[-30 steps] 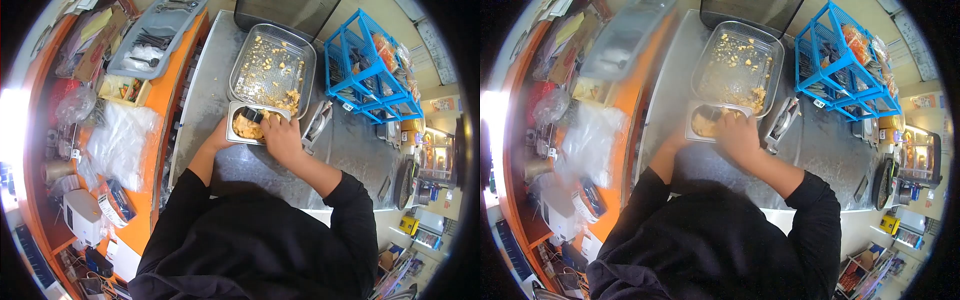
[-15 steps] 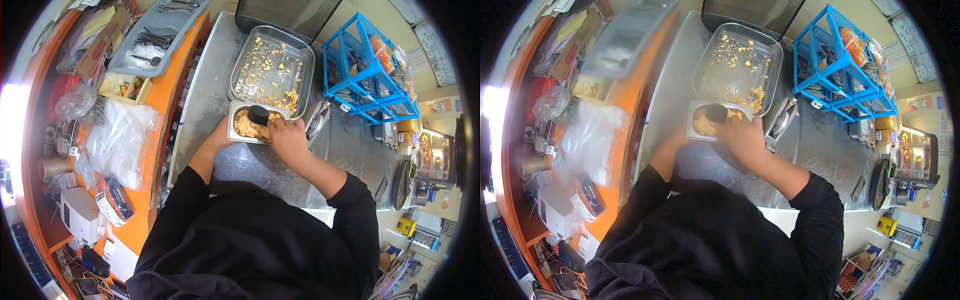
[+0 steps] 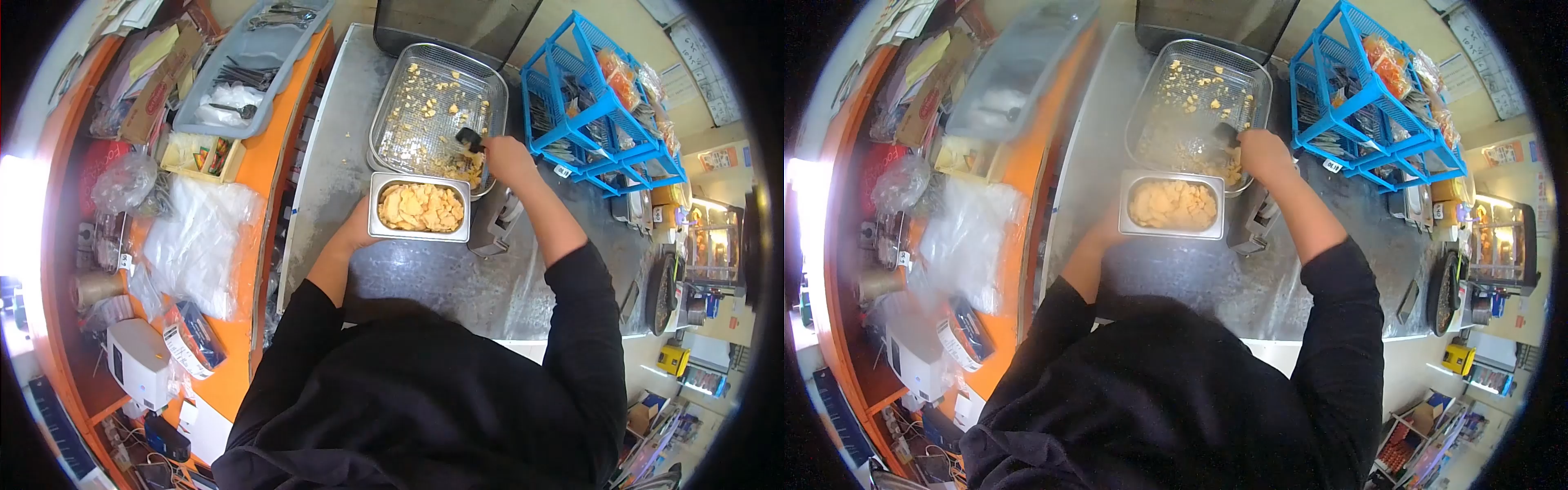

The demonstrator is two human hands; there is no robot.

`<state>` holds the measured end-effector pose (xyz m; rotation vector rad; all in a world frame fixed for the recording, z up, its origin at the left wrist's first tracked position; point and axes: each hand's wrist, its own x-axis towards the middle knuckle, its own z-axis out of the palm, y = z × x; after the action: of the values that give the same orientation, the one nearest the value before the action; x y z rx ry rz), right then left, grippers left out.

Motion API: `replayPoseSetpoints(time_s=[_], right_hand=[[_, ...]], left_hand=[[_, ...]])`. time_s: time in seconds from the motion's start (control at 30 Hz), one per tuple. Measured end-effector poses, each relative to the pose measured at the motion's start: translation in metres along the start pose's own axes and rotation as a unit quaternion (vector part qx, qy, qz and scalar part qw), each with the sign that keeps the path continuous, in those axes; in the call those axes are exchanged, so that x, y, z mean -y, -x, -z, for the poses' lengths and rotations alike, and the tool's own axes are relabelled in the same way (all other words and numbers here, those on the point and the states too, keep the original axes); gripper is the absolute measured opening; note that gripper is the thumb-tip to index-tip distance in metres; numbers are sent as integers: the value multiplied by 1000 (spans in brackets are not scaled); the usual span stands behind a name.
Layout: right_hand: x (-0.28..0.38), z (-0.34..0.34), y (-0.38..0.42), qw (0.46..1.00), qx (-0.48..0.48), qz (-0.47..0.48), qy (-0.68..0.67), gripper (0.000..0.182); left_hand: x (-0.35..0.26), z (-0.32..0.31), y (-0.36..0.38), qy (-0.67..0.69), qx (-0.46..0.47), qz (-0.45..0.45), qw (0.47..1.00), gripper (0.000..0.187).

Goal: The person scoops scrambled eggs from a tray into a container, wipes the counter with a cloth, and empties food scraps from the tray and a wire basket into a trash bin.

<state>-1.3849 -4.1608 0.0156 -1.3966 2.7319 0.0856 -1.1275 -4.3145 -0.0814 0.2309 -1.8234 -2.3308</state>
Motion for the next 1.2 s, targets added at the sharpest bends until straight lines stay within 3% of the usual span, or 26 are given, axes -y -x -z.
replayPoseSetpoints(time_s=[0.13,0.27,0.33,0.4,0.5,0.67,0.8,0.87,1.1,1.2], right_hand=[[-1,-21,0,983,-18,53,175,13],[26,-4,34,992,63,52,101,14],[51,16,49,992,121,31,15,14],[61,10,46,994,99,28,-39,17],[76,-3,27,994,70,12,-89,25],[115,6,-10,981,37,-41,-188,27],[151,33,-24,970,76,-14,-232,24],[159,26,-31,975,45,13,-218,20],[132,7,-41,980,113,53,-153,22],[103,-22,-50,960,129,45,-246,20]], left_hand=[[-9,1,9,-8,8,6,1000,72],[-11,10,27,-45,23,-1,999,71],[-11,12,33,22,16,52,998,71],[-10,12,41,119,3,92,989,72],[-9,10,43,5,-7,48,999,72],[-9,12,42,19,-3,55,998,73],[1,19,41,32,-4,71,997,76],[4,23,38,9,3,52,999,78],[-29,33,22,-90,-15,20,996,80],[-34,39,14,-125,-15,6,992,79]])
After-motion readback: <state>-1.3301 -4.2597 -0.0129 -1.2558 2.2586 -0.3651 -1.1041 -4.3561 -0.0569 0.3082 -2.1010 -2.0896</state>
